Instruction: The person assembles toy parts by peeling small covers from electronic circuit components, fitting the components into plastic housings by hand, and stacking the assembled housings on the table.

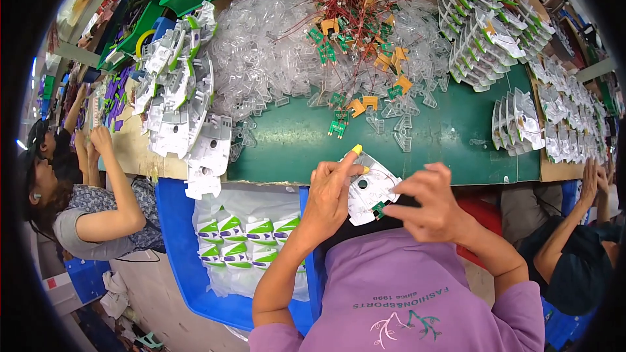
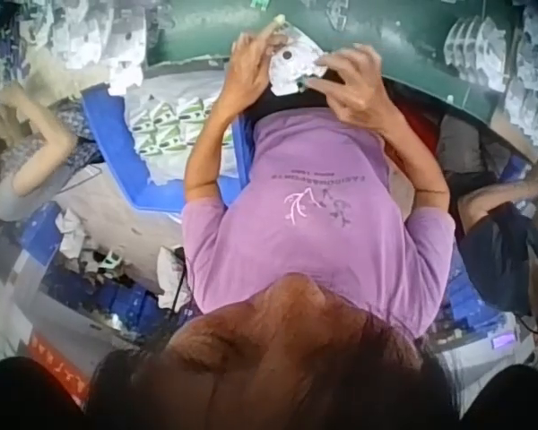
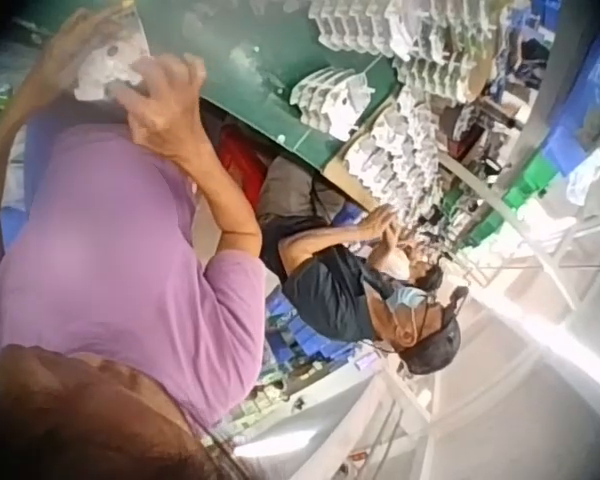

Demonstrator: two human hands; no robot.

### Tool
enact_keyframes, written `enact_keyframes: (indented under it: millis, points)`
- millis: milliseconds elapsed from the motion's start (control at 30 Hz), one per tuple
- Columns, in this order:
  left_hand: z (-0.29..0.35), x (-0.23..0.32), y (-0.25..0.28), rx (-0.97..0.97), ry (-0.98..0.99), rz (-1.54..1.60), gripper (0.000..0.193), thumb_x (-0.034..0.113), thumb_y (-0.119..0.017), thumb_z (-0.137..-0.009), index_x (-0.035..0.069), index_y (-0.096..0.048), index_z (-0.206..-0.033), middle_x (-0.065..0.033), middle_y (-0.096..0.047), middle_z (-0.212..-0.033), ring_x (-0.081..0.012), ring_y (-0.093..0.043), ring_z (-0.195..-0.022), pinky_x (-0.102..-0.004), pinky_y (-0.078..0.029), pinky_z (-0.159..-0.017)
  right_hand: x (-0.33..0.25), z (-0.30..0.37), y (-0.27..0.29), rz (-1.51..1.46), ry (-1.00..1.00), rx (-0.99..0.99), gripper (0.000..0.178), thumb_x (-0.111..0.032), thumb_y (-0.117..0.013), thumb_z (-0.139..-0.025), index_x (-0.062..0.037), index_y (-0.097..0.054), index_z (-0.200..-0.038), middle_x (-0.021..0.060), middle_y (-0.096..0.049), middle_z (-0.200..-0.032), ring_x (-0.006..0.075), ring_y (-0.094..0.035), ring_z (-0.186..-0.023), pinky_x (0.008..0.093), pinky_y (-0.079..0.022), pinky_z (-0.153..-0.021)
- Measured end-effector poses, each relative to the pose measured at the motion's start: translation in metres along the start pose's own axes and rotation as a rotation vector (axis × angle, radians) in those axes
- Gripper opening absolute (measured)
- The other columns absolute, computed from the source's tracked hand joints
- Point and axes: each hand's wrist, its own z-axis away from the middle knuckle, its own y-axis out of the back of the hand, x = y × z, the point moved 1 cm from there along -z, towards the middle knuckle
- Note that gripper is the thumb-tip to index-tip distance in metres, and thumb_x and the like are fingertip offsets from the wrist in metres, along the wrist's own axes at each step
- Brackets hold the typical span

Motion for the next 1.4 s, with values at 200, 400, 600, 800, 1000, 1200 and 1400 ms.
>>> enact_keyframes:
  millis: [200, 400, 600, 800, 1000, 1200, 1400]
  points:
    - [0.003, 0.0, -0.004, 0.037, -0.017, -0.026, 0.056, -0.007, -0.049, -0.09, 0.003, -0.041, -0.144, -0.0066, -0.069, -0.111, -0.0247, -0.052, -0.097, -0.0384, -0.038, -0.089, -0.003, 0.0, -0.016, 0.006, 0.12, -0.008, 0.023, -0.012, -0.077, -0.067, -0.015, -0.072, -0.089, -0.0024, -0.065, -0.103, 0.0213, -0.056, -0.11, 0.0522, -0.031, -0.101]
    - [0.007, 0.004, -0.013, 0.111, 0.021, -0.062, 0.058, -0.008, -0.049, -0.089, 0.003, -0.039, -0.145, -0.0072, -0.069, -0.112, -0.0246, -0.052, -0.099, -0.0387, -0.037, -0.089, -0.024, 0.0, -0.054, -0.081, -0.183, 0.132, 0.018, -0.01, -0.075, -0.067, -0.0126, -0.073, -0.085, -0.0017, -0.065, -0.1, 0.0244, -0.055, -0.112, 0.0525, -0.029, -0.098]
    - [0.008, 0.002, -0.01, 0.091, 0.027, -0.064, 0.052, -0.005, -0.049, -0.092, 0.001, -0.041, -0.143, -0.0109, -0.068, -0.112, -0.0275, -0.052, -0.097, -0.0393, -0.04, -0.092, -0.034, -0.002, -0.041, 0.034, -0.14, 0.171, 0.041, -0.017, -0.076, -0.063, -0.0088, -0.069, -0.102, 0.0041, -0.064, -0.103, 0.0272, -0.054, -0.108, 0.05, -0.029, -0.097]
    - [0.005, 0.002, -0.015, 0.108, 0.008, -0.032, 0.049, -0.004, -0.047, -0.093, 0.0, -0.043, -0.142, -0.0118, -0.068, -0.111, -0.0287, -0.052, -0.098, -0.0377, -0.039, -0.094, 0.004, 0.016, -0.026, 0.115, -0.327, 0.187, 0.032, -0.014, -0.073, -0.07, -0.0092, -0.063, -0.101, 0.0065, -0.062, -0.093, 0.0267, -0.056, -0.09, 0.043, -0.035, -0.088]
    - [0.0, 0.028, 0.0, 0.193, -0.018, -0.117, 0.04, -0.009, -0.058, -0.084, -0.003, -0.057, -0.123, -0.0167, -0.067, -0.105, -0.0338, -0.058, -0.093, -0.0406, -0.045, -0.085, 0.015, 0.024, -0.026, -0.094, -0.364, 0.228, 0.023, -0.007, -0.065, -0.078, -0.0091, -0.059, -0.1, 0.005, -0.059, -0.085, 0.0238, -0.056, -0.082, 0.0417, -0.035, -0.088]
    - [-0.025, 0.065, -0.006, 0.164, -0.226, -0.087, 0.033, -0.01, -0.065, -0.079, -0.003, -0.063, -0.111, -0.0175, -0.067, -0.102, -0.0344, -0.062, -0.089, -0.0409, -0.048, -0.081, 0.048, 0.069, 0.086, 0.117, -0.718, 0.801, 0.02, 0.005, -0.063, -0.077, -0.0043, -0.06, -0.094, 0.0082, -0.061, -0.086, 0.023, -0.055, -0.078, 0.0336, -0.046, -0.073]
    - [-0.033, 0.082, -0.041, -0.027, -0.314, -0.012, 0.035, -0.008, -0.07, -0.076, -0.002, -0.064, -0.11, -0.0159, -0.067, -0.099, -0.033, -0.063, -0.089, -0.0401, -0.05, -0.079, 0.123, 0.094, 0.136, -0.027, -0.8, 1.063, 0.014, 0.002, -0.057, -0.086, 0.0011, -0.057, -0.1, 0.0013, -0.057, -0.08, 0.0071, -0.052, -0.071, 0.0229, -0.043, -0.065]
